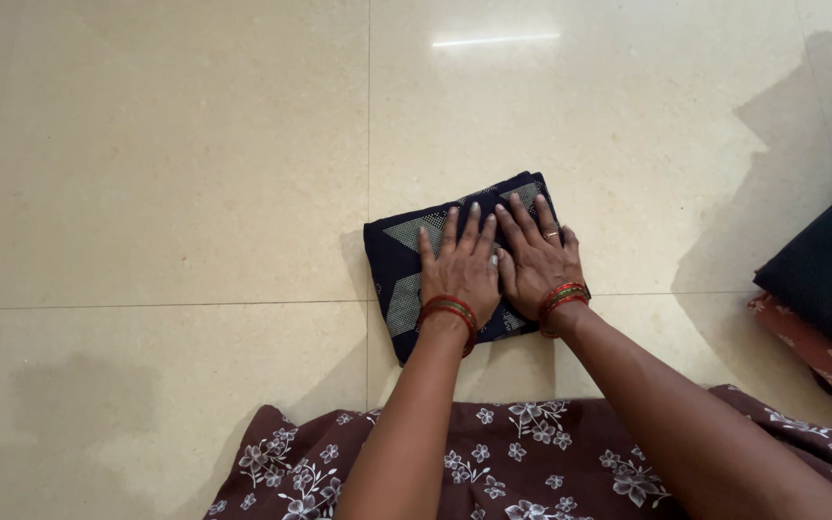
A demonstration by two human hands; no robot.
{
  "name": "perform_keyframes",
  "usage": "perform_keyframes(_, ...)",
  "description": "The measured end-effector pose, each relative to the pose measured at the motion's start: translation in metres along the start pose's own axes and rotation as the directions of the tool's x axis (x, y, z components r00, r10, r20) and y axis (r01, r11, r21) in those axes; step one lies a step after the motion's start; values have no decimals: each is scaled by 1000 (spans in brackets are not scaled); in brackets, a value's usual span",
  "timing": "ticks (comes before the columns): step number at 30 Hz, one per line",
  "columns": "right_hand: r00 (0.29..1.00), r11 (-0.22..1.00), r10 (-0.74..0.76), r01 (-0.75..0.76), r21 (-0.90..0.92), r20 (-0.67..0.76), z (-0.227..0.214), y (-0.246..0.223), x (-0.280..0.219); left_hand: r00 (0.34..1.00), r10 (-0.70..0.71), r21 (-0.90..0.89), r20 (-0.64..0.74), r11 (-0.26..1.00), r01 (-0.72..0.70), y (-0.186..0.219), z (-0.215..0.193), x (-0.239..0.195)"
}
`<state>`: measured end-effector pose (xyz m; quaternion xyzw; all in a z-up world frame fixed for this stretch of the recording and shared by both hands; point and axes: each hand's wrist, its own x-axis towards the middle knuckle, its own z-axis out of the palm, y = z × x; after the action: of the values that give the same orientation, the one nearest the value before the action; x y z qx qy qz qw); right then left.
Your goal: The person folds a large piece of dark blue patterned fabric on a tiled floor. They smooth the fabric, fold it lengthwise multiple times, and then fold it into a compact rectangular shape.
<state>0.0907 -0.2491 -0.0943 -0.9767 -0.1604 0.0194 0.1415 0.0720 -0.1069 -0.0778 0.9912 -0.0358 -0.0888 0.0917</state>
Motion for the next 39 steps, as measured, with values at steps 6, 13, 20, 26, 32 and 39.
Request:
perform_keyframes(6, 997, 996, 80, -80, 49, 5, -1, 2, 3, 960, -280, -125, 1, 952, 278, -21, -20, -15)
perform_keyframes(13, 937, 929, 344, -349, 121, 63, 3, 4, 21, 959, -280, -94, -47, 957, 275, -23, -17, -20)
perform_keyframes(20, 920, 933, 327, -351, 81, 217, 2, 20, 34, 948, -318, -87, 26, 944, 319, -20, -24, -17)
perform_keyframes(26, 876, 924, 253, -345, 166, 411, -23, 43, 13, 940, -335, -54, 66, 940, 338, -19, -25, -18)
perform_keyframes(32, 924, 937, 172, -261, 234, 340, -21, 65, -7, 952, -303, -62, 37, 950, 305, -23, -12, -23)
perform_keyframes(39, 799, 694, 375, -578, 429, 469, -21, 66, 18, 968, -249, -130, 34, 959, 252, -28, 0, -36)
